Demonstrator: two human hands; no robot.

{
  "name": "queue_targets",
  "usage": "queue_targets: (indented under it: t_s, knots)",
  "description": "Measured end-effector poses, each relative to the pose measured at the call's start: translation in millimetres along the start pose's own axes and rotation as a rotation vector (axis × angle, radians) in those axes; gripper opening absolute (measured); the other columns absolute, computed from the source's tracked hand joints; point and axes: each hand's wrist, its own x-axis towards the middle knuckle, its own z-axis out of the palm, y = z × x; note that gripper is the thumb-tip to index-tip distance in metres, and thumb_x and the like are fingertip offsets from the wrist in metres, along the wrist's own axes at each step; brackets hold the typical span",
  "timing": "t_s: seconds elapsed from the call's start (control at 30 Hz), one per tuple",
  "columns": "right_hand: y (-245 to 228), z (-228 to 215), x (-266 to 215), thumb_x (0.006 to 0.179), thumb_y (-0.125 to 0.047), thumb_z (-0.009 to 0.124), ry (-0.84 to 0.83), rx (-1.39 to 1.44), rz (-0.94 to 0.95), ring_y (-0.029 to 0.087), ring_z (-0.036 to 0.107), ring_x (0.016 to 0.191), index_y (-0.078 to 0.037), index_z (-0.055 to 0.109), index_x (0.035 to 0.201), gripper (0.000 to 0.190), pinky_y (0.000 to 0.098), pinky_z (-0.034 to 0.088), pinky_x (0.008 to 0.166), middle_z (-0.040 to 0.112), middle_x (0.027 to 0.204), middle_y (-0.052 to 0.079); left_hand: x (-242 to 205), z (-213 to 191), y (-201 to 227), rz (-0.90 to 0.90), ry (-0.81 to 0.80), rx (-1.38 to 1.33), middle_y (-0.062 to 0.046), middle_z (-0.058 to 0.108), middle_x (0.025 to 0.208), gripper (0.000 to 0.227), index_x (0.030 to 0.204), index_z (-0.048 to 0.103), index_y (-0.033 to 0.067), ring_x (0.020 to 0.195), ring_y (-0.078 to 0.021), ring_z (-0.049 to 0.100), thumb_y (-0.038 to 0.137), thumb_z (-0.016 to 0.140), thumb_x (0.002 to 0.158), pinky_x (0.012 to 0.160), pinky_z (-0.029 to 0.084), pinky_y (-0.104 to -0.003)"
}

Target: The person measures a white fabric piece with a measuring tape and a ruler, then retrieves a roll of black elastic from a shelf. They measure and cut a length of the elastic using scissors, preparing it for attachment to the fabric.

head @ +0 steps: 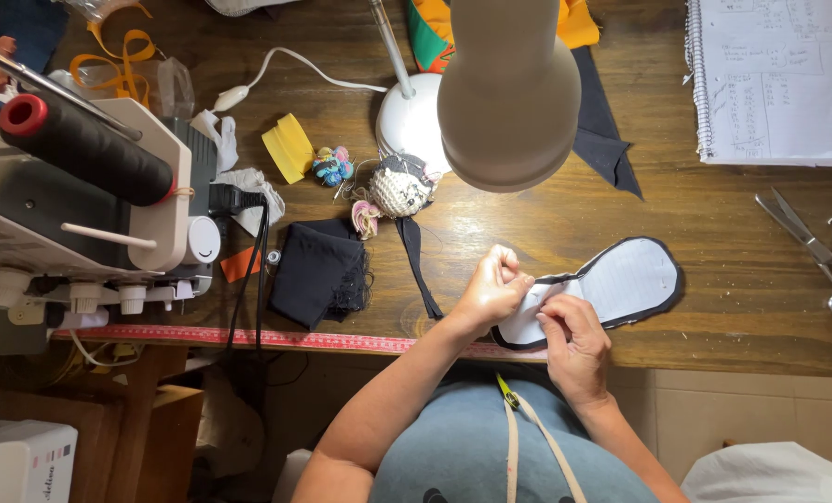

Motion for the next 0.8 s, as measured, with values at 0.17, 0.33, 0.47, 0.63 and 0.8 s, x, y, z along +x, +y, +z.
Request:
queue_targets:
  t_s: [0.17,0.33,0.47,0.63,0.8]
  knots:
    - [9.0,2.2,-1.4,0.092,-0.006,0.078,0.0,0.006,0.01,0.025,0.072,0.09,-0.01,0.073,0.09,0.007,0.0356,0.057,0.082,0.072,0.094,0.007,-0.8,-1.6,1.5,-0.001,-0.021,-0.011,-0.004,0.068,0.078,0.029,0.11,0.045,0.012,0.062,-0.0061,0.056,0.006,0.069,0.093,0.047,0.042,-0.015]
    - [14.8,5.9,-2.5,0.09,-0.008,0.08,0.002,0.018,0.034,0.024,0.072,0.089,-0.01,0.073,0.089,0.007,0.0347,0.056,0.082,0.073,0.094,0.006,-3.7,1.0,7.1,-0.01,-0.027,-0.03,-0.004,0.067,0.077,0.029,0.11,0.045,0.0112,0.061,-0.0066,0.056,0.005,0.068,0.093,0.046,0.041,-0.016]
    - [15.3,7.9,-1.3,0.089,-0.012,0.082,0.009,0.033,0.065,0.021,0.07,0.081,-0.009,0.072,0.085,0.011,0.0332,0.055,0.079,0.071,0.088,0.005,-2.2,1.6,4.1,-0.023,-0.009,0.0,-0.004,0.067,0.078,0.027,0.107,0.045,0.0131,0.062,-0.0052,0.056,0.008,0.068,0.094,0.047,0.04,-0.015]
    - [16.4,9.1,-2.0,0.089,-0.012,0.083,0.012,0.019,0.08,0.022,0.07,0.079,-0.009,0.072,0.084,0.012,0.0338,0.054,0.076,0.071,0.086,0.006,0.9,2.3,-2.1,-0.027,-0.002,0.002,-0.002,0.066,0.077,0.026,0.106,0.045,0.0138,0.062,-0.0044,0.055,0.009,0.068,0.094,0.047,0.04,-0.015]
    - [13.4,6.5,1.8,0.09,-0.012,0.082,-0.005,0.011,0.107,0.02,0.071,0.079,-0.009,0.071,0.085,0.013,0.0309,0.056,0.072,0.071,0.087,0.005,-7.1,0.1,11.2,-0.045,-0.02,-0.045,-0.007,0.07,0.085,0.029,0.114,0.046,0.0108,0.067,-0.0075,0.06,0.011,0.069,0.096,0.05,0.046,-0.016]
